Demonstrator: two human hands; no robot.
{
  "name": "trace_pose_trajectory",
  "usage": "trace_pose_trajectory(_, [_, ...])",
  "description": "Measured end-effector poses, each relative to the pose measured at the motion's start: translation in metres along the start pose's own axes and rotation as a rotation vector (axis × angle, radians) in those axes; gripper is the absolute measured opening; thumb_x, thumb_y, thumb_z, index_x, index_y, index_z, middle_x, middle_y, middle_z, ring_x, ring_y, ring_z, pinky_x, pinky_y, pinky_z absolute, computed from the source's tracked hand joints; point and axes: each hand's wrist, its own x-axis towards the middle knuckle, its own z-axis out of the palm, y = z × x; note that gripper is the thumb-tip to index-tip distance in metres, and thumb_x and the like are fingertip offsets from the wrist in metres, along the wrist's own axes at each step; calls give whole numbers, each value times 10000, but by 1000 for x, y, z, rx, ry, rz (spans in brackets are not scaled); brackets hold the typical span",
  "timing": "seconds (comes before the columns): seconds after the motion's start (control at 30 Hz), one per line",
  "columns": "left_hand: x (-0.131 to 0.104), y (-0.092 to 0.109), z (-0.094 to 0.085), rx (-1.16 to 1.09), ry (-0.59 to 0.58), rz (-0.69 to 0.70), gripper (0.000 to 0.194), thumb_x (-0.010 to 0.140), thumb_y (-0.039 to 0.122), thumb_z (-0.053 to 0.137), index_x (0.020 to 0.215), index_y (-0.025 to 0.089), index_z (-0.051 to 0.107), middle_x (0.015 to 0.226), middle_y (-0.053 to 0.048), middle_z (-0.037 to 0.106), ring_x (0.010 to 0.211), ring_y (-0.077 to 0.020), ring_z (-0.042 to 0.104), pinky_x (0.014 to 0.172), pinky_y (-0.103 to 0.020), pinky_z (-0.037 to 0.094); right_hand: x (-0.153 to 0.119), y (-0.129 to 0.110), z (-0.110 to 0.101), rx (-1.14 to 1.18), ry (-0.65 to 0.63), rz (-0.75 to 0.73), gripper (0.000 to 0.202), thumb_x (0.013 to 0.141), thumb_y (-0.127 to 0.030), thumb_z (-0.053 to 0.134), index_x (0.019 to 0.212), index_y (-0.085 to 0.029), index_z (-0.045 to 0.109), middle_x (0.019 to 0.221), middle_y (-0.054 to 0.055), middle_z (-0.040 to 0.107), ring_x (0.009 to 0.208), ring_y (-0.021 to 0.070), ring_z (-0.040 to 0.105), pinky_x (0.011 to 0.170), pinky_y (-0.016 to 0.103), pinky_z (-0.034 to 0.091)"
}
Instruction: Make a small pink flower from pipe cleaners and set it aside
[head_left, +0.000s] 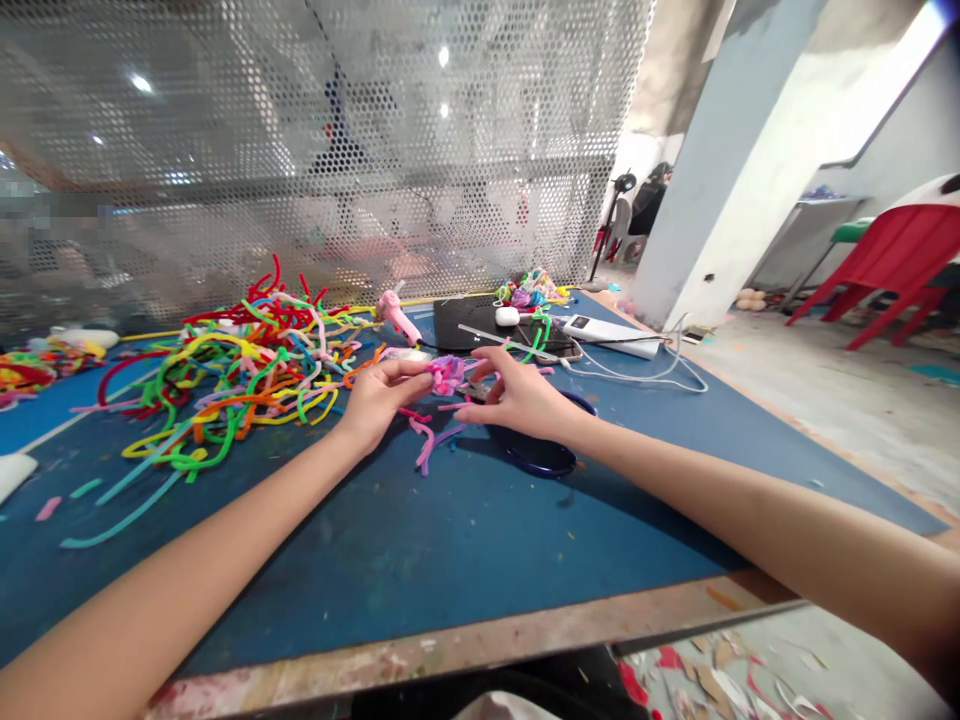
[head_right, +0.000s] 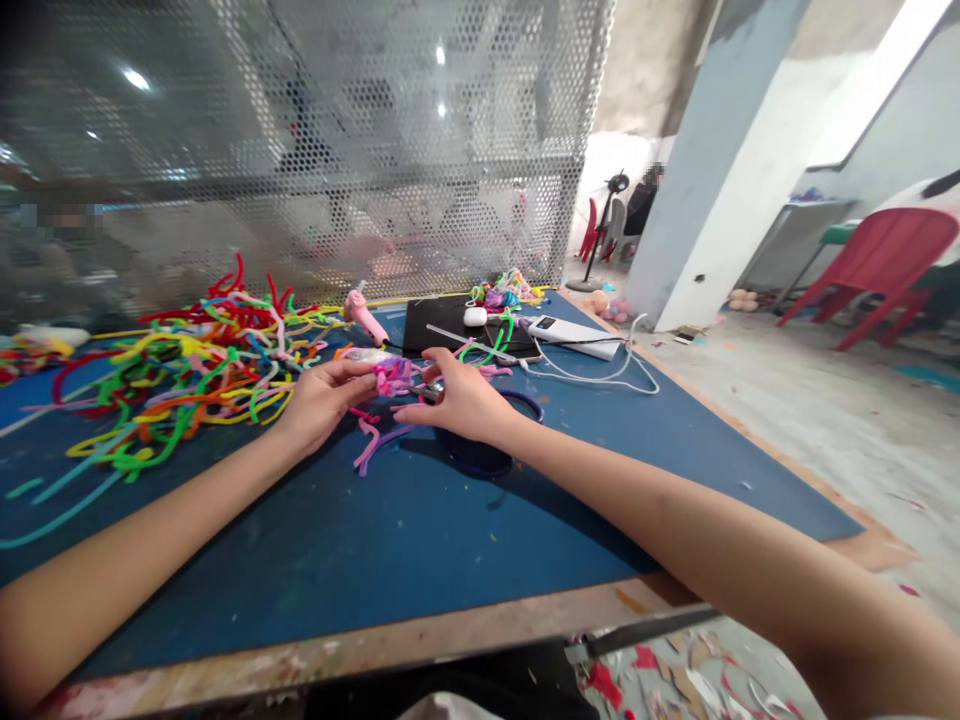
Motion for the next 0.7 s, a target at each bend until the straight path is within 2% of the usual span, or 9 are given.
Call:
trace_pose_trajectory(0.1, [-1,-1,1,28,-49,-4,270,529,257,868,748,160,744,691,-25,727,621,-143,675,682,-280,555,-3,-3,3,-18,-38,-43,820,660,-449,765,1314,-134,385,1092,120,634,704,157,629,662,310,493])
trace_pose_trajectory(0.23, [-6,-2,5,60,-87,24,271,534,229,865,771,156,752,772,-50,743,680,-153,683,700,-263,547,-6,-10,5,-64,-36,-98,852,672,-449,765,1343,-77,393,877,91,676,731,201,637,671,325,492])
trace_pose_trajectory(0.3, [-8,-3,5,66,-84,44,258,536,209,864,762,158,752,776,-46,744,680,-147,679,699,-249,542,-6,-12,5,-91,-32,-118,808,719,-431,736,1351,-59,397,876,99,676,736,201,631,664,317,484])
trace_pose_trajectory(0.47, [-13,1,9,21,-106,39,235,584,244,844,786,175,745,794,-33,740,695,-145,681,677,-235,548,-7,-15,4,-132,-10,-165,527,839,-369,632,1262,-79,511,840,81,673,686,167,599,617,269,449])
trace_pose_trajectory(0.6, [-22,8,23,-72,-174,-29,339,647,307,810,954,194,721,901,-50,732,768,-161,694,675,-243,569,-10,-18,4,-108,50,-196,485,813,-368,660,1197,-94,551,871,84,677,687,165,598,620,267,453])
trace_pose_trajectory(0.7, [-25,10,28,-231,-222,-127,331,660,306,807,951,189,704,872,-36,726,763,-148,695,683,-234,579,-9,-17,5,-76,86,-216,526,750,-321,719,1205,-115,553,943,93,678,740,182,609,675,300,478])
